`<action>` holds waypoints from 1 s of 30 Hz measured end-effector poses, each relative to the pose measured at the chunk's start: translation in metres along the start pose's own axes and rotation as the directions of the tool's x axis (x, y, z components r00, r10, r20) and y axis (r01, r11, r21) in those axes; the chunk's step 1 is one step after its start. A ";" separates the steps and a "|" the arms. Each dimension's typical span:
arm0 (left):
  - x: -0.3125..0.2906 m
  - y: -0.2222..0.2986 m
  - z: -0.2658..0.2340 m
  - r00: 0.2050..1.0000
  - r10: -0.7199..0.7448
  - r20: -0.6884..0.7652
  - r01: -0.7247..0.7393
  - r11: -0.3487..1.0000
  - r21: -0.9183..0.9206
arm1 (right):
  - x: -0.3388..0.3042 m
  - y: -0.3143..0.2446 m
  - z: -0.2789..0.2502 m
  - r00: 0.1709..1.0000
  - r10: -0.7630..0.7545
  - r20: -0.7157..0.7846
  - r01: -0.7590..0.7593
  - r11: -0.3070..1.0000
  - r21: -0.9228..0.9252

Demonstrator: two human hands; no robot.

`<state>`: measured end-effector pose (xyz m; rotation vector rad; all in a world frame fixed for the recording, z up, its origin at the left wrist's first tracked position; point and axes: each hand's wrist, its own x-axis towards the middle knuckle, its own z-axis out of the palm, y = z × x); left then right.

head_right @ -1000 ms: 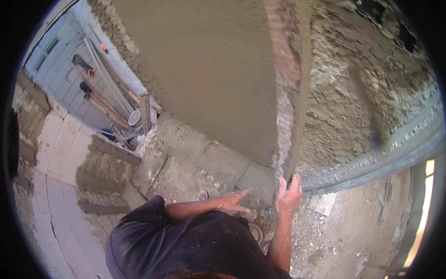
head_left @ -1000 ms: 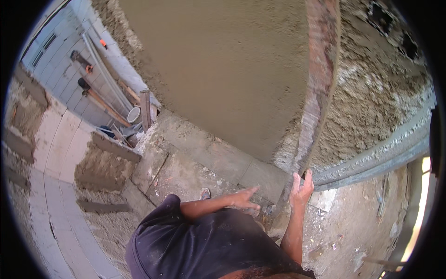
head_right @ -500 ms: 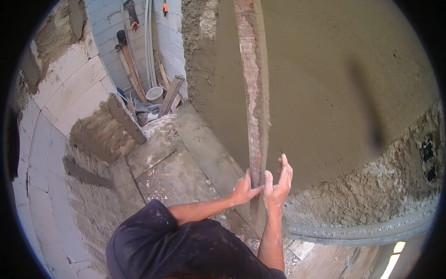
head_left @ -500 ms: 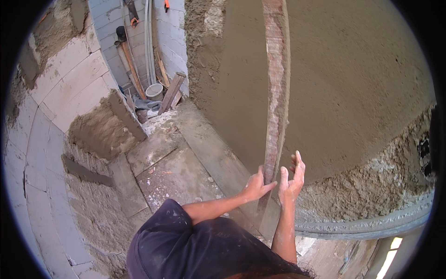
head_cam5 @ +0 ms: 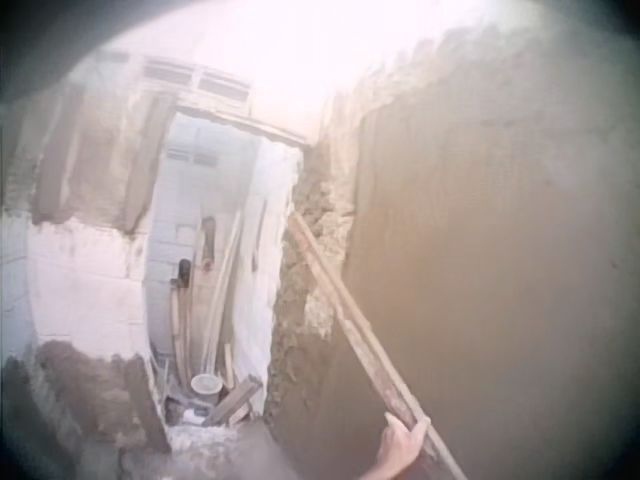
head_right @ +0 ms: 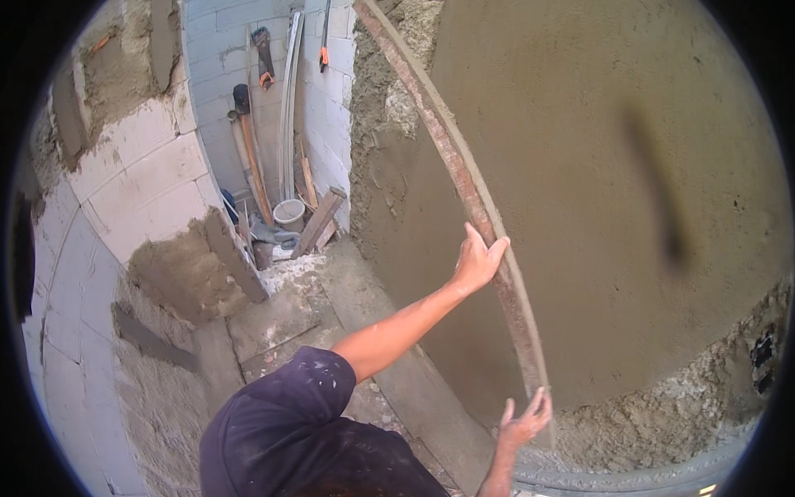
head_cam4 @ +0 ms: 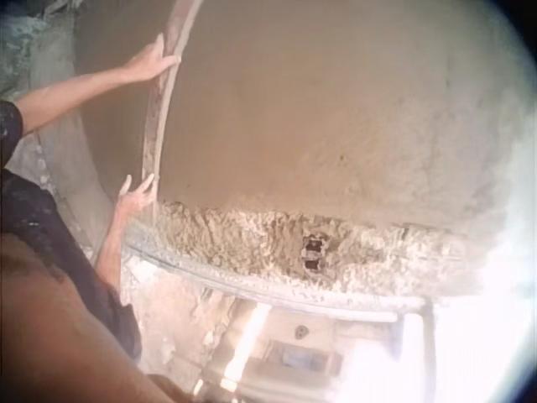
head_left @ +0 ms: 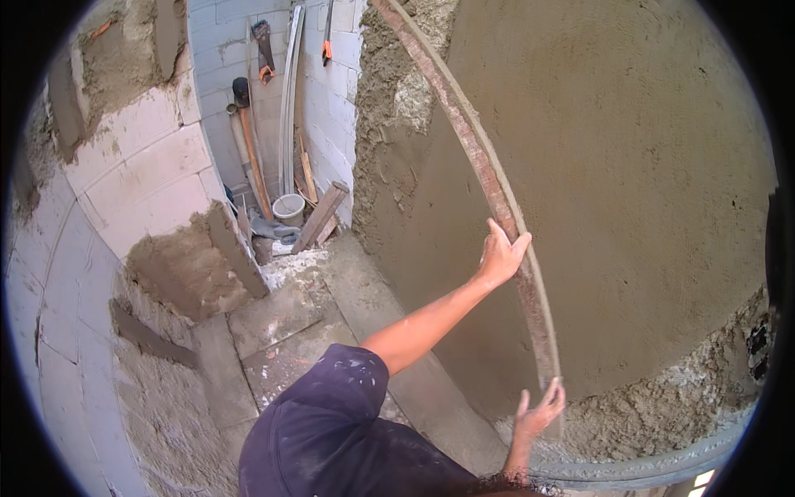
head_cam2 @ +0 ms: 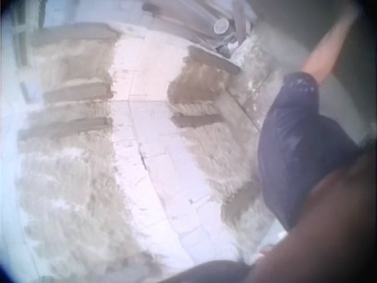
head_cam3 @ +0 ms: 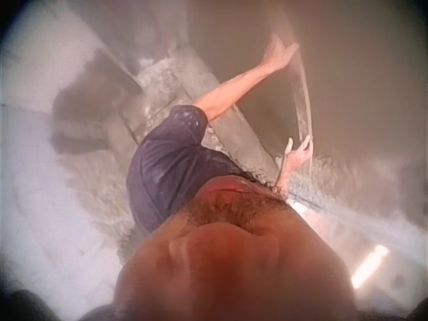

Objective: The person applies plaster to a wall using a trowel and then smooths it with a long wooden straightedge.

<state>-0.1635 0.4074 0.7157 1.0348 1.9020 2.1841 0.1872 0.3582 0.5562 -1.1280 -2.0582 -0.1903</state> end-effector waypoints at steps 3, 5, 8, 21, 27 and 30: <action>0.040 0.014 0.000 0.986 -0.141 0.087 0.153 0.976 -0.152 | 0.067 0.004 0.011 0.980 -0.060 -0.191 0.048 0.997 -0.064; 0.059 0.027 -0.008 0.954 -0.253 0.160 0.292 0.902 -0.317 | 0.100 0.007 0.013 0.974 -0.118 -0.195 0.096 0.988 -0.121; 0.101 0.021 -0.006 0.959 -0.267 0.094 0.282 0.874 -0.396 | 0.138 0.011 0.025 0.972 -0.157 -0.173 0.139 0.984 -0.115; 0.325 0.035 -0.021 0.952 0.126 -0.280 -0.150 0.986 -0.068 | 0.318 -0.112 0.086 0.773 -0.373 -0.513 0.227 0.918 -0.325; 0.350 -0.007 -0.017 0.891 0.207 -0.405 -0.251 0.966 -0.058 | 0.316 -0.137 0.108 0.812 -0.352 -0.466 0.193 0.915 -0.354; 0.336 -0.026 -0.032 0.911 0.175 -0.373 -0.221 0.972 -0.084 | 0.308 -0.136 0.113 0.833 -0.372 -0.411 0.217 0.901 -0.375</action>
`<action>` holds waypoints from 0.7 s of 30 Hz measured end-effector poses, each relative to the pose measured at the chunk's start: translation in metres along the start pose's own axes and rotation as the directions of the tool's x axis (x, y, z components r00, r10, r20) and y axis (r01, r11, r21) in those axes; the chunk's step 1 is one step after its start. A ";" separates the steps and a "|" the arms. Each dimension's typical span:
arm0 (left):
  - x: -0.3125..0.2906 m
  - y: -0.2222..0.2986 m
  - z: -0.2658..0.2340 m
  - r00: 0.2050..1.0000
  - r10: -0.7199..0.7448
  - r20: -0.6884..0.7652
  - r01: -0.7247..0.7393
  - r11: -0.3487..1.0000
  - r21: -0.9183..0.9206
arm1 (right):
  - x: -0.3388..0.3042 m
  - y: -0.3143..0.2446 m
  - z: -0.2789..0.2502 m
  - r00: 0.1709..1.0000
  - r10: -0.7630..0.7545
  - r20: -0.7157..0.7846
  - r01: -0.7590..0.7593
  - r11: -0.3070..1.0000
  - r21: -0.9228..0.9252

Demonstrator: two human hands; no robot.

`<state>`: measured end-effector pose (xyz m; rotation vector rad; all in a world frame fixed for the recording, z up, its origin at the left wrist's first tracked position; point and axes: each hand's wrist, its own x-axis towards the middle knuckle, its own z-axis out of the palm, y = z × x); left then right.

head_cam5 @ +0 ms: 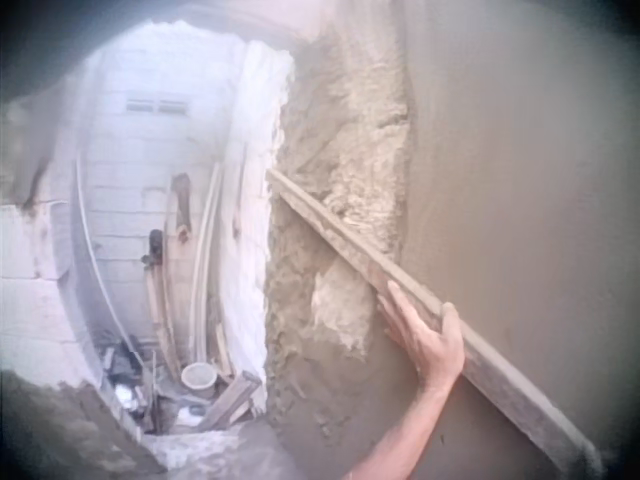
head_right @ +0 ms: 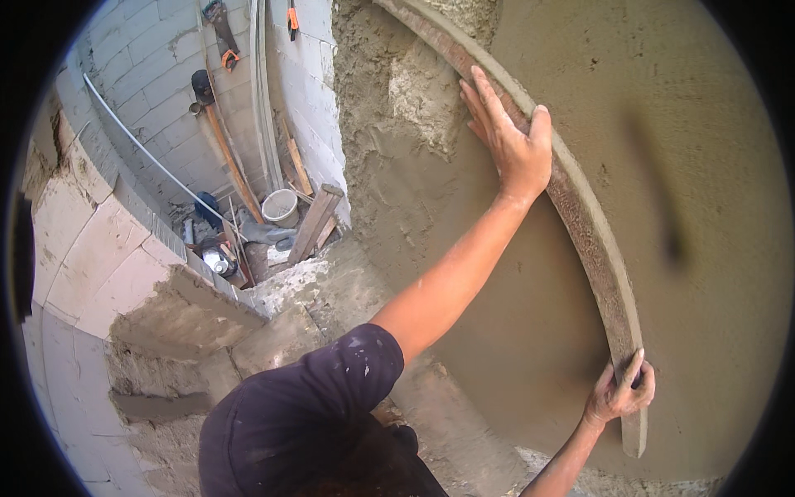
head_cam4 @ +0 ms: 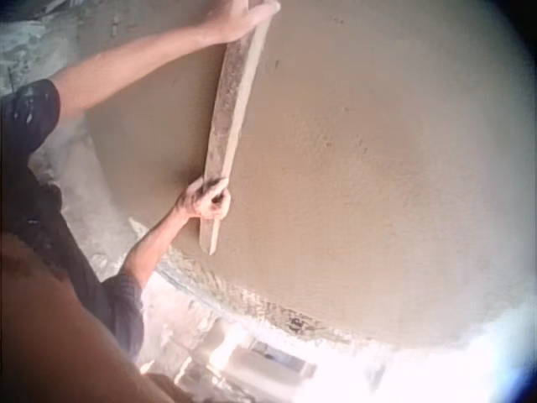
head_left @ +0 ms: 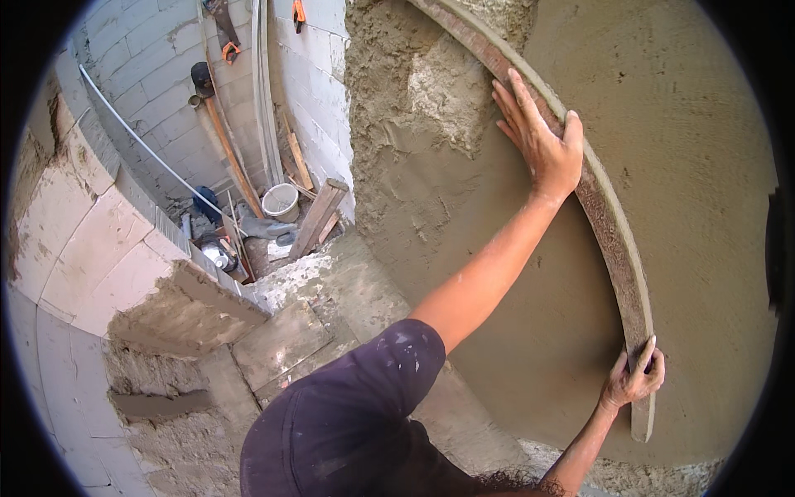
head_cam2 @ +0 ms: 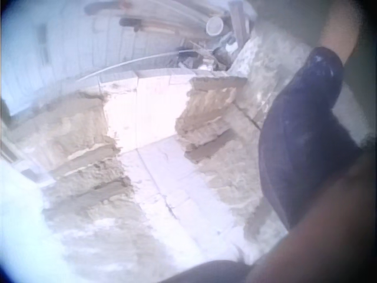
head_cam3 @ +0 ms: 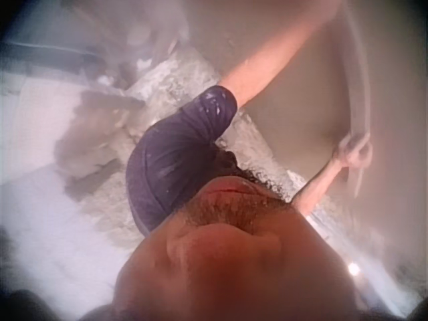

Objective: The person applies plaster to a wall using a trowel and then smooths it with a long wooden straightedge.

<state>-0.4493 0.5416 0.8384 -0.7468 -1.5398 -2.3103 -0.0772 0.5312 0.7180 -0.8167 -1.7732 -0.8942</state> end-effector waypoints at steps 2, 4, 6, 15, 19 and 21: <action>-0.008 -0.027 -0.008 1.000 0.007 -0.021 -0.007 1.000 0.001 | -0.006 0.000 0.003 1.000 -0.022 0.013 0.022 1.000 0.001; -0.019 -0.051 -0.021 0.999 0.014 -0.043 -0.014 1.000 0.003 | -0.014 -0.004 0.005 0.998 -0.048 0.052 0.048 0.999 0.001; -0.036 -0.071 -0.033 0.998 -0.046 -0.043 0.045 0.999 -0.003 | -0.025 -0.009 0.001 0.994 -0.064 0.094 0.064 0.998 0.005; -0.119 -0.167 -0.074 0.998 -0.066 -0.005 0.065 0.987 -0.146 | -0.142 -0.021 0.018 0.978 -0.052 0.201 0.040 0.997 0.064; -0.156 -0.189 -0.087 0.995 -0.094 0.025 0.095 0.994 -0.060 | -0.207 -0.023 0.029 0.977 -0.017 0.210 -0.002 0.996 0.092; -0.178 -0.201 -0.098 0.996 -0.088 0.034 0.088 0.996 -0.005 | -0.245 -0.025 0.035 0.973 0.008 0.229 -0.036 0.992 0.119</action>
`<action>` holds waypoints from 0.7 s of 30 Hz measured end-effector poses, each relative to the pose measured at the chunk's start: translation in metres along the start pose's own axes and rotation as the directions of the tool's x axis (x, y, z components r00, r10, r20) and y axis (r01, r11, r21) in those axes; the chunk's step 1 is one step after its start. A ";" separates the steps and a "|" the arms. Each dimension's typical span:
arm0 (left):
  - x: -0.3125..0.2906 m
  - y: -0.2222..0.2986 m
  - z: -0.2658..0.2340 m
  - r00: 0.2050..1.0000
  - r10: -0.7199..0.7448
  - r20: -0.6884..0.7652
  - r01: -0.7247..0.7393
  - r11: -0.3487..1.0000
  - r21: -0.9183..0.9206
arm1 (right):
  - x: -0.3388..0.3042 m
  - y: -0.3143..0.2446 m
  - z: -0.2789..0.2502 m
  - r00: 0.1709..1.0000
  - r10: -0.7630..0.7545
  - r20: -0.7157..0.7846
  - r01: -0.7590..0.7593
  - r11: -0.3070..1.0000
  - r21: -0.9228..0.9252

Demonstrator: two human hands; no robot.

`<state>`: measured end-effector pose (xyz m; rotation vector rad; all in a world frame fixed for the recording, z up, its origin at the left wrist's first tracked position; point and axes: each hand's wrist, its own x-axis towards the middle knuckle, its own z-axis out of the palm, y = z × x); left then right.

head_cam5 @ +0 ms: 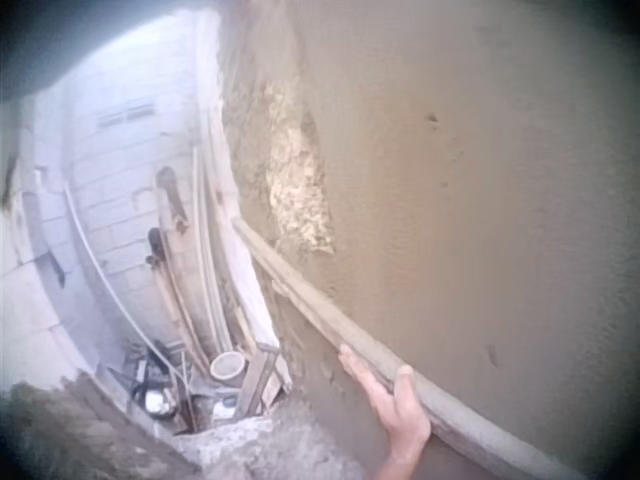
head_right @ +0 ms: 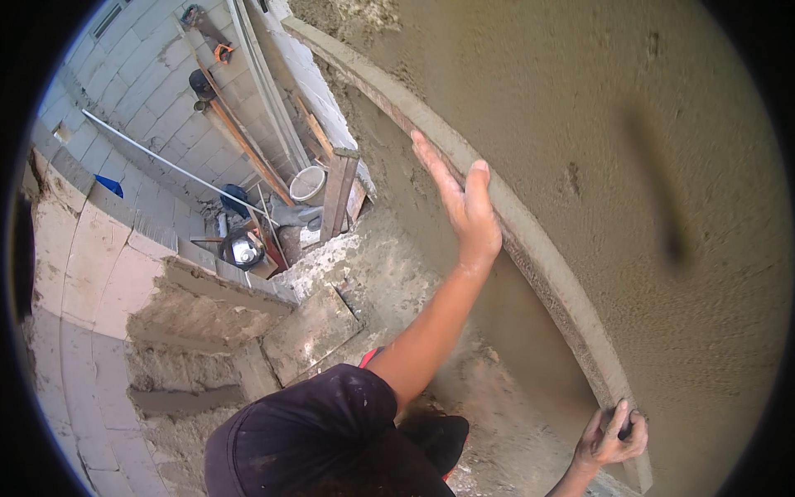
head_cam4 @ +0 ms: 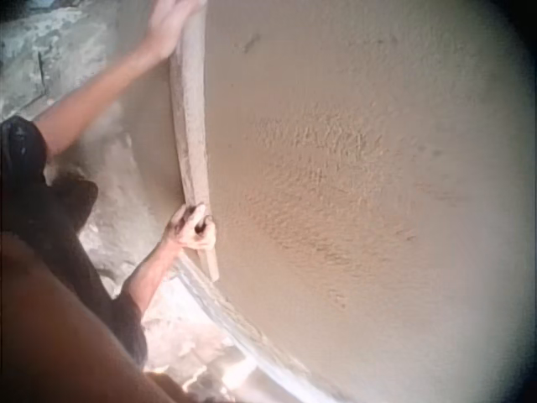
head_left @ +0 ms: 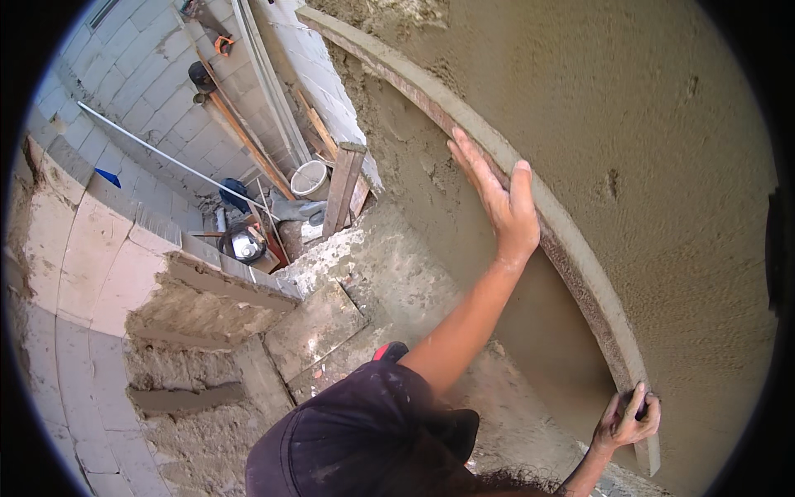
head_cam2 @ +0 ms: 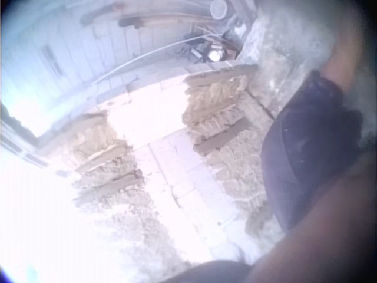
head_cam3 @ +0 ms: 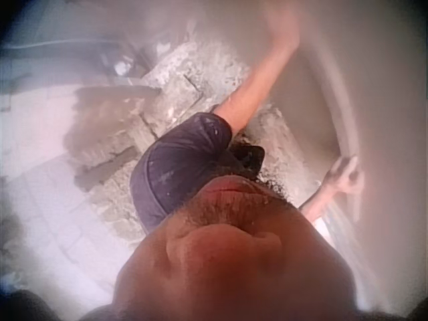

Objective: The person applies plaster to a wall using a trowel and then smooths it with a long wooden straightedge.

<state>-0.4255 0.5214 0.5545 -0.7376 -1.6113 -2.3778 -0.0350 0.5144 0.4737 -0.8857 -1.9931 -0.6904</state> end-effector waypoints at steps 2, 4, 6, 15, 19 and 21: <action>-0.029 -0.030 -0.009 0.999 0.033 -0.006 -0.033 0.998 0.056 | -0.034 -0.002 0.013 0.998 0.050 0.039 -0.051 0.998 0.043; -0.033 -0.041 -0.004 0.996 0.090 -0.005 -0.090 0.995 0.038 | -0.040 -0.008 0.024 0.999 0.033 -0.016 -0.034 0.999 -0.020; -0.030 -0.043 -0.001 0.989 0.151 0.001 -0.151 0.988 -0.026 | -0.039 -0.007 0.026 0.998 0.024 -0.066 -0.026 0.999 -0.038; 0.138 0.072 0.044 0.880 0.439 -0.180 -0.419 0.897 0.140 | 0.090 -0.069 0.018 0.980 0.069 -0.187 -0.068 0.998 0.012; 0.125 0.036 0.040 0.919 0.361 -0.159 -0.348 0.931 0.108 | 0.080 -0.048 0.026 0.973 0.001 -0.231 -0.020 0.996 -0.082; 0.108 0.002 0.031 0.921 0.344 -0.183 -0.334 0.939 0.084 | 0.062 -0.039 0.030 0.977 -0.036 -0.209 0.017 0.996 -0.090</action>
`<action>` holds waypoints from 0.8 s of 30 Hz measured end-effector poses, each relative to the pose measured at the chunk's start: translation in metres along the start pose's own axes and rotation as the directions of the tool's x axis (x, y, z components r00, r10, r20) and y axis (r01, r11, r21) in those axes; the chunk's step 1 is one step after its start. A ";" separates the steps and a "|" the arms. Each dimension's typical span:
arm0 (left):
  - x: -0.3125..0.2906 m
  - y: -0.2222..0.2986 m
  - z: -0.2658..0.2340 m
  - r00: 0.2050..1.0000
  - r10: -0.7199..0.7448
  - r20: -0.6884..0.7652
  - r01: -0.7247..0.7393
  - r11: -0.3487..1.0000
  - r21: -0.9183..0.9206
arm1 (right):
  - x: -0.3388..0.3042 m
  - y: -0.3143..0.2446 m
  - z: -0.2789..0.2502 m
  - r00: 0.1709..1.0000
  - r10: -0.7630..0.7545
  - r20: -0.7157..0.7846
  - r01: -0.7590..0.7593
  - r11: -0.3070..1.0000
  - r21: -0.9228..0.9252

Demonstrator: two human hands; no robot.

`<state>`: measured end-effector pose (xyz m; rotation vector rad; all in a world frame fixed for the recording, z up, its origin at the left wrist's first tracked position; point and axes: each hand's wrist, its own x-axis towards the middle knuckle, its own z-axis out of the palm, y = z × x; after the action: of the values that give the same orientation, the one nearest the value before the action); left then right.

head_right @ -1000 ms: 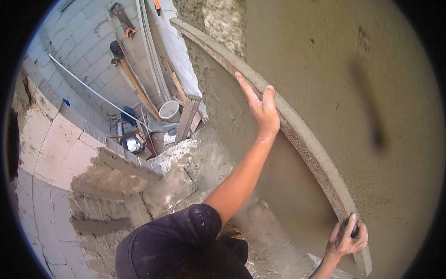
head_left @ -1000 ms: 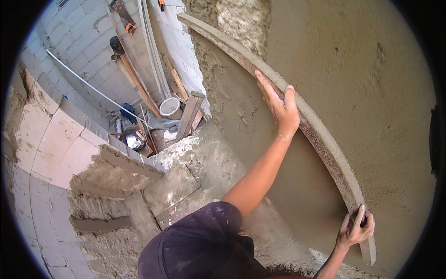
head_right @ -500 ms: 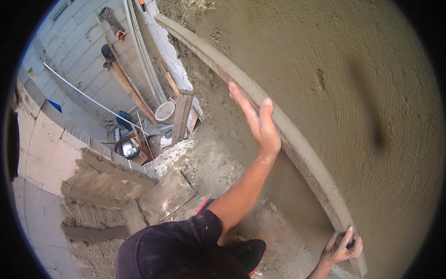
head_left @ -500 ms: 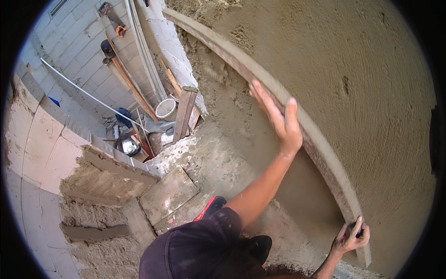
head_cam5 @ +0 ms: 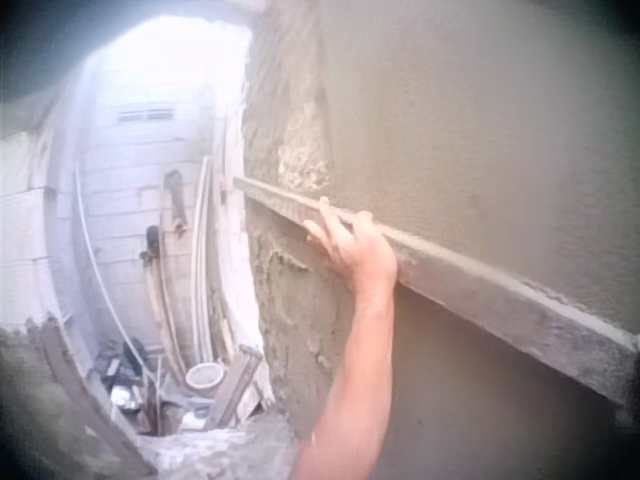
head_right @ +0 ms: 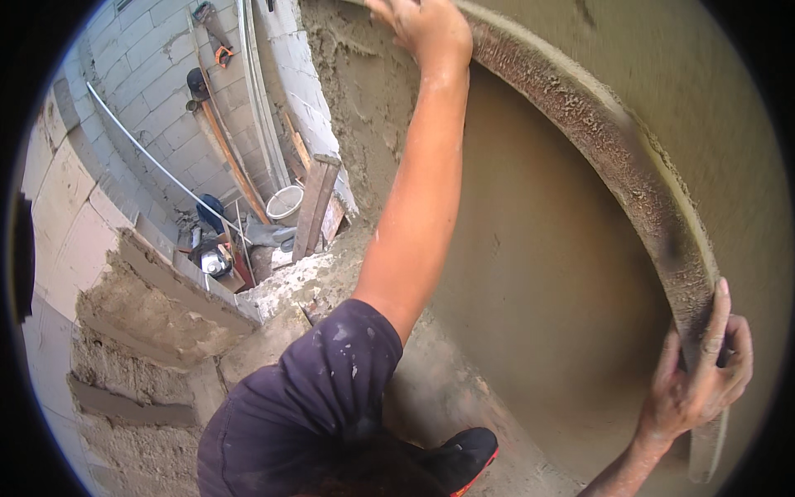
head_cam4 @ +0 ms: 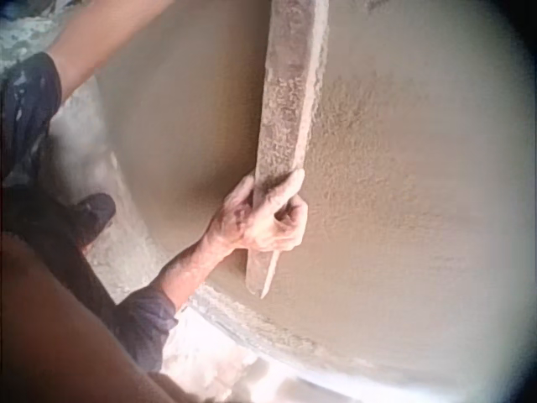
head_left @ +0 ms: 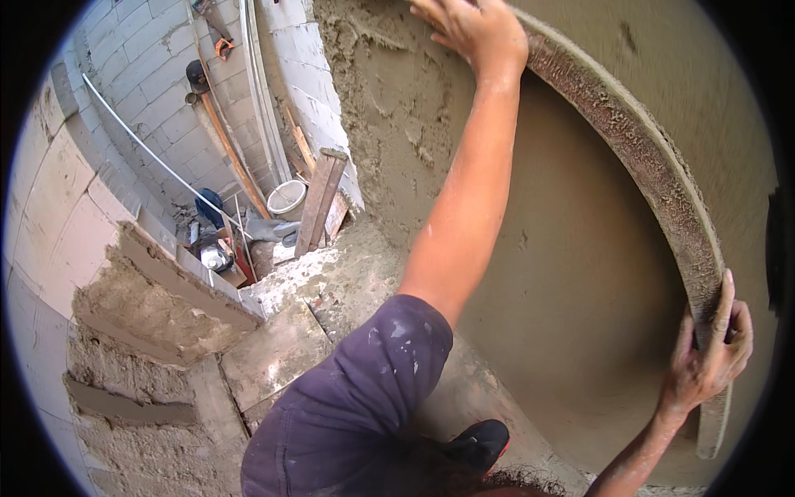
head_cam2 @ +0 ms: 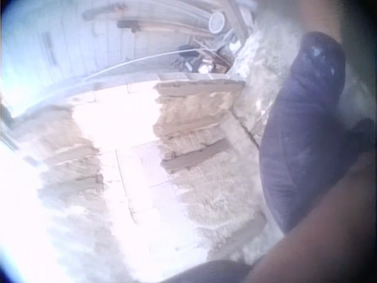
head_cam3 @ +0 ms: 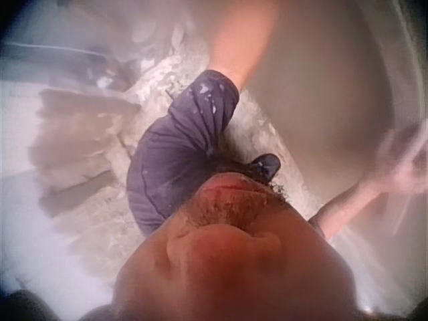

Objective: The person applies plaster to a wall using a trowel and then smooths it with a long wooden straightedge.

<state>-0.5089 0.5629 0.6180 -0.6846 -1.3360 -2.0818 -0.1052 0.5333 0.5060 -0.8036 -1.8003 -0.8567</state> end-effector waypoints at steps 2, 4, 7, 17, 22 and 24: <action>-0.034 -0.031 -0.020 0.999 -0.003 -0.033 0.000 0.998 -0.067 | -0.026 0.001 0.003 0.999 -0.027 0.034 0.027 1.000 0.008; -0.075 -0.053 -0.041 0.996 -0.074 0.048 0.078 0.993 -0.085 | -0.062 0.003 0.008 0.994 -0.079 0.075 0.079 0.997 -0.004; -0.141 -0.083 -0.067 0.992 -0.108 0.065 0.115 0.987 -0.109 | -0.133 0.005 0.020 0.990 -0.093 0.104 0.097 0.995 -0.026; -0.318 -0.147 -0.137 0.975 -0.198 0.100 0.211 0.967 -0.143 | -0.301 0.030 0.038 0.981 -0.167 0.103 0.174 0.983 -0.064; -0.254 -0.101 -0.095 0.981 -0.165 0.104 0.184 0.960 -0.212 | -0.234 0.036 0.026 0.990 -0.140 0.017 0.141 0.985 -0.096; -0.201 -0.086 -0.069 0.989 -0.123 0.077 0.137 0.963 -0.233 | -0.184 0.034 0.027 0.989 -0.150 0.008 0.150 0.982 -0.119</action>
<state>-0.4347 0.5664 0.4015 -0.7855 -1.2034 -2.3707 -0.0291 0.5465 0.3339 -0.7490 -1.8401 -1.0711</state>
